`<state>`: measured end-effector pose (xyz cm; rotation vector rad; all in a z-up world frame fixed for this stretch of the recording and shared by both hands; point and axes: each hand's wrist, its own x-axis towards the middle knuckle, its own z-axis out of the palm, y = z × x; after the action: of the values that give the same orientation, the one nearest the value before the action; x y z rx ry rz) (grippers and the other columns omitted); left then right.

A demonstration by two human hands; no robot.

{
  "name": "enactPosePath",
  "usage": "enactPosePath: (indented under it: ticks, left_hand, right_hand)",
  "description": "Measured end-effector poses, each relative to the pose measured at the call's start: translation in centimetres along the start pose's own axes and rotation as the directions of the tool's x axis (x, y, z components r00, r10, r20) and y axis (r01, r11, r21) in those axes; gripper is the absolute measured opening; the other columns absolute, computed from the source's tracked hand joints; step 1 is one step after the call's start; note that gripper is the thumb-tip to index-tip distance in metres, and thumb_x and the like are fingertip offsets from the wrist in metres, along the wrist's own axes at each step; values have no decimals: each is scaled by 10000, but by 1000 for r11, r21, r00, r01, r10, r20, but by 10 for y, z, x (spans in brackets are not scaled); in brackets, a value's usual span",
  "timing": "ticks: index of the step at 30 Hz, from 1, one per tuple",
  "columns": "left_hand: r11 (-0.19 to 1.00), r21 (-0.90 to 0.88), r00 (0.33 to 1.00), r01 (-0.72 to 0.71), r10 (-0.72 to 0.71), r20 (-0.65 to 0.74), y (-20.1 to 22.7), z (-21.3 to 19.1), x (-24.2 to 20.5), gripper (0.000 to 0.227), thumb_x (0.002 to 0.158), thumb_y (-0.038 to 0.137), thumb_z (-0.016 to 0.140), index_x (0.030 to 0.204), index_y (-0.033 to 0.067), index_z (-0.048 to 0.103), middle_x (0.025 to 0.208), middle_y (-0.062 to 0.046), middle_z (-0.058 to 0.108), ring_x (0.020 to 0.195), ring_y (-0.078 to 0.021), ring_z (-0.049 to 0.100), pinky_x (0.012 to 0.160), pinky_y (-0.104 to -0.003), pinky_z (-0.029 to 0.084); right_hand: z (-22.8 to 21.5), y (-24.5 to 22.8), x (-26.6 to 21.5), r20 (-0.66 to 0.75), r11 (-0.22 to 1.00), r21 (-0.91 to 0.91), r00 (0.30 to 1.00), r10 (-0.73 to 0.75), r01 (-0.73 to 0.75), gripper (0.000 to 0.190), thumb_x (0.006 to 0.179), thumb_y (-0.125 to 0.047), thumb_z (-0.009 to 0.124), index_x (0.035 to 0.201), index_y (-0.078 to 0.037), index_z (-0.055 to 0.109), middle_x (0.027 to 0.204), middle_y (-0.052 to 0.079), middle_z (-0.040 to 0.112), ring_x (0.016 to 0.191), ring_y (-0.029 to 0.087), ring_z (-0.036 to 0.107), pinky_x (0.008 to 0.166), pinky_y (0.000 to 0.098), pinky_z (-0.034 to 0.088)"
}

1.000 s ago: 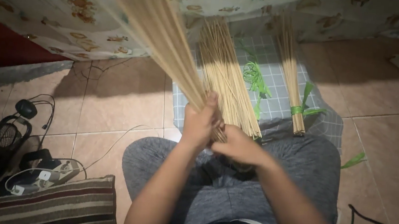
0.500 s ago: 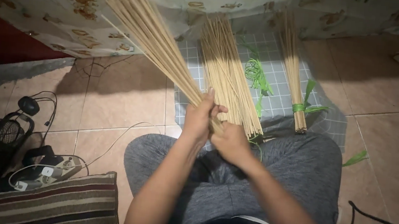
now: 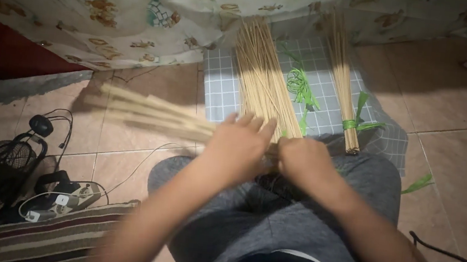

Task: Bundling and tying thin wooden sticks together using green plastic strips while sitting on the floor.

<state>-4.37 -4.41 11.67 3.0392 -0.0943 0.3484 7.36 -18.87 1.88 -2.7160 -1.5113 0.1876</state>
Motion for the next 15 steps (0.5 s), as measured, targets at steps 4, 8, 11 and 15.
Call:
enactPosePath:
  ticks: [4,8,11,15]
  left_hand:
    - [997,-23,863,77,-55,502,-14,44,10,374,727,397,747,932,85,752,844,-147,740,824,-391,740,695,-565,583]
    - [987,-70,806,146,-77,587,-11,9,9,277,790,237,698,974,39,759,877,-200,742,855,-412,745,732,-569,587]
    - [957,-101,815,270,-171,554,-19,-11,1,171,831,165,682,940,77,780,842,-185,751,789,-382,756,685,-507,603]
    - [915,-239,841,324,-162,516,-11,-28,0,222,806,134,702,978,3,747,816,-214,743,797,-412,751,669,-483,589]
  right_hand:
    - [-25,-3,-13,-101,993,-56,988,-114,108,232,828,-360,655,864,-138,711,709,84,722,690,316,745,586,437,604]
    - [-67,7,-37,-45,962,240,991,-123,130,388,802,-316,732,1126,-107,694,1022,153,764,943,396,728,759,524,577]
    - [-102,27,-49,-73,672,736,996,-44,83,447,847,-58,630,1291,-53,679,1141,203,760,1057,415,709,915,530,554]
    - [-77,43,-36,-220,398,896,976,10,198,386,988,-34,427,1345,-59,283,766,177,700,471,188,561,448,292,439]
